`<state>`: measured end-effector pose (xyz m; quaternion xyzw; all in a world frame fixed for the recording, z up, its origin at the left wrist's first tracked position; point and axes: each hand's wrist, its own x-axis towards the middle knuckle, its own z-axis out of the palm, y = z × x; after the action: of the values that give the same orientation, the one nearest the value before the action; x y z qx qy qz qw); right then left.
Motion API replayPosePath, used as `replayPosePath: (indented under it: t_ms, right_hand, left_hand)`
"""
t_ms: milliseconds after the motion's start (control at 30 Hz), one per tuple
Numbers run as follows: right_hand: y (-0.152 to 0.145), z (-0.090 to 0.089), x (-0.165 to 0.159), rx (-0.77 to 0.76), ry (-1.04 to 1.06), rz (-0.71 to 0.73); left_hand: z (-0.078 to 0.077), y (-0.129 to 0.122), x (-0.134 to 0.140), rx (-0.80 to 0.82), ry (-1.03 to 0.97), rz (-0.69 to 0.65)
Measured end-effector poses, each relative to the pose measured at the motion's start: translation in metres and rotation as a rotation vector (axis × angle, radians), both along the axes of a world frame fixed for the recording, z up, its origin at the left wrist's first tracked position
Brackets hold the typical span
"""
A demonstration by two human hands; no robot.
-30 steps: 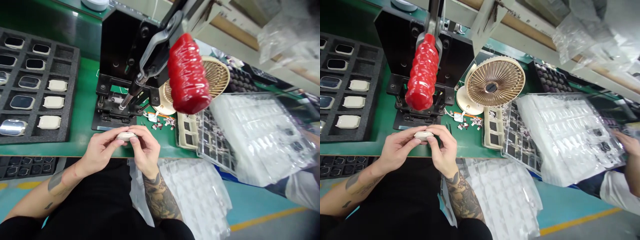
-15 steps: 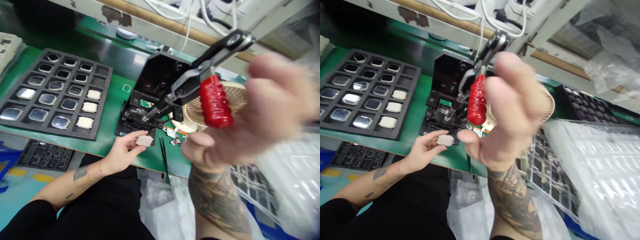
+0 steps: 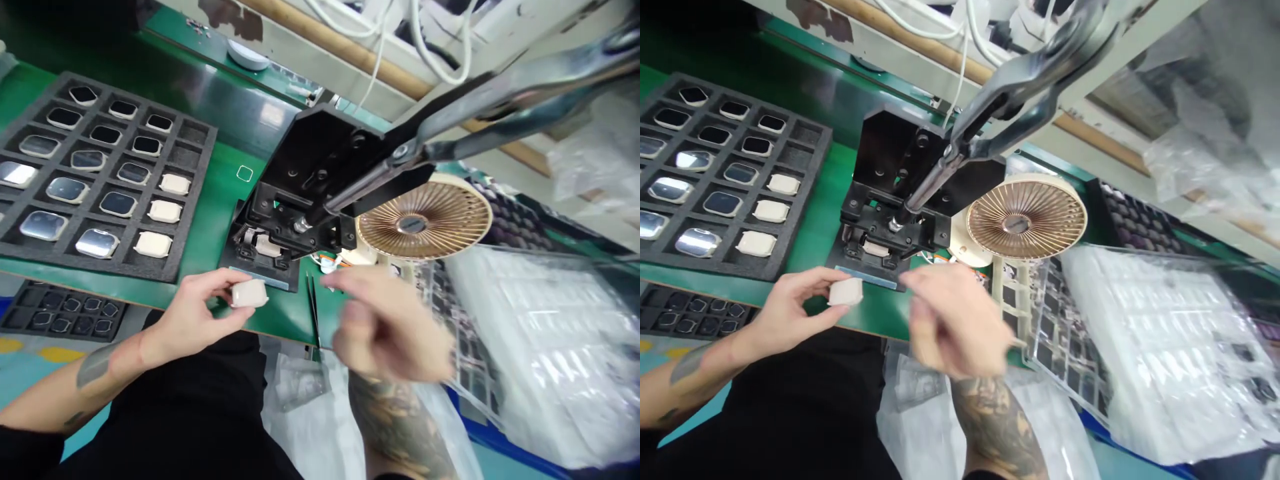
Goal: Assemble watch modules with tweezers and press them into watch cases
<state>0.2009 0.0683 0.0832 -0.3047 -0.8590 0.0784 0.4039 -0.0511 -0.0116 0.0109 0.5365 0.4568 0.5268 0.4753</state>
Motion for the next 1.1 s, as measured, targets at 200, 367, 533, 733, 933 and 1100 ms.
replayPosePath:
  t_ms: [200, 367, 533, 733, 933, 1100]
  right_hand:
    - [0.015, -0.060, -0.030, -0.058, -0.391, 0.020]
    - [0.040, -0.081, -0.044, -0.085, -0.516, -0.023]
    - [0.018, -0.078, -0.033, -0.084, -0.252, -0.001]
    - [-0.021, -0.055, 0.002, -0.085, -0.068, 0.019]
    - [-0.025, -0.048, 0.022, 0.006, -0.043, -0.054]
    - [-0.012, -0.048, 0.023, 0.136, -0.118, -0.007]
  left_hand:
    - [-0.003, 0.001, -0.006, 0.069, 0.124, 0.114]
    - [-0.001, 0.004, -0.001, 0.250, 0.278, 0.135]
    - [0.001, 0.002, -0.007, 0.327, 0.620, 0.269]
    - [0.011, 0.036, 0.013, 0.321, 1.066, 0.204]
    - [0.021, 0.066, 0.031, 0.185, 1.223, 0.056]
    - [0.029, 0.042, 0.028, 0.160, 0.728, -0.037]
